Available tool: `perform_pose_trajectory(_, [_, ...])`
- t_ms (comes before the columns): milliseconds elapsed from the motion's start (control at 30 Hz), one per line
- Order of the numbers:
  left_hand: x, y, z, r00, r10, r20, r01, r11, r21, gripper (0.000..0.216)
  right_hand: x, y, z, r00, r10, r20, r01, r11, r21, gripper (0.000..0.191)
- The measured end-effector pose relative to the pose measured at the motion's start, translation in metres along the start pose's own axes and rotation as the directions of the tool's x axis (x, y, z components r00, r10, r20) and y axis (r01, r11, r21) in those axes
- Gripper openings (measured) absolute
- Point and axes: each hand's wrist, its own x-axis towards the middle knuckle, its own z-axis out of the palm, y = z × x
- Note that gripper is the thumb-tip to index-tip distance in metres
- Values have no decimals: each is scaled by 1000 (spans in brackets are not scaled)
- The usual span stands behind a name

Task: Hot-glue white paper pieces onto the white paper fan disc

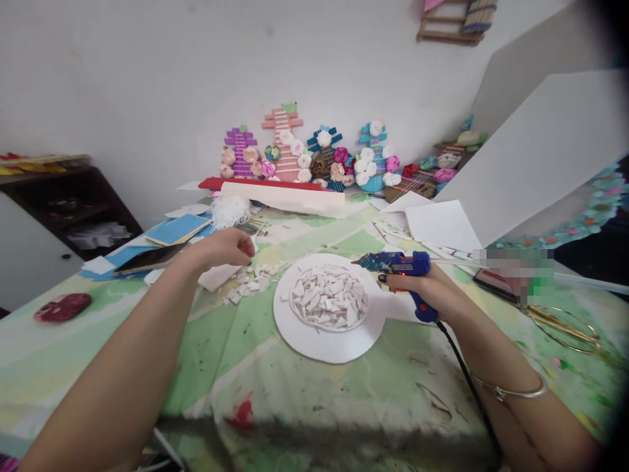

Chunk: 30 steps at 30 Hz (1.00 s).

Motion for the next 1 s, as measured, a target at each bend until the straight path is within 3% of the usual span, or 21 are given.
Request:
perform_pose_trajectory(100, [-2, 12, 9, 987, 160, -8, -154, 938, -311, 26, 1, 3, 0, 1000, -9, 1, 9, 1000, -1, 28])
perform_pose_trajectory(167, [-1, 18, 16, 971, 238, 15, -211, 886, -414, 25, 3, 5, -1, 1000, -18, 5, 18, 1000, -7, 28])
perform_pose_trajectory(333, [3, 24, 27, 965, 250, 81, -197, 892, -406, 24, 3, 5, -1, 1000, -13, 18, 14, 1000, -17, 27])
perform_pose_trajectory(500, [-2, 41, 38, 938, 336, -81, -323, 767, -555, 22, -1, 1, 1, 998, -51, 42, 50, 998, 30, 27])
perform_pose_trajectory(700, [-20, 73, 56, 850, 480, -217, -495, 588, -640, 18, -7, -1, 8, 991, -95, 91, 85, 990, 115, 32])
perform_pose_trajectory(1000, [-32, 89, 74, 764, 564, -315, -621, 508, -597, 10, -11, 1, 10, 986, -137, 98, 119, 978, 169, 24])
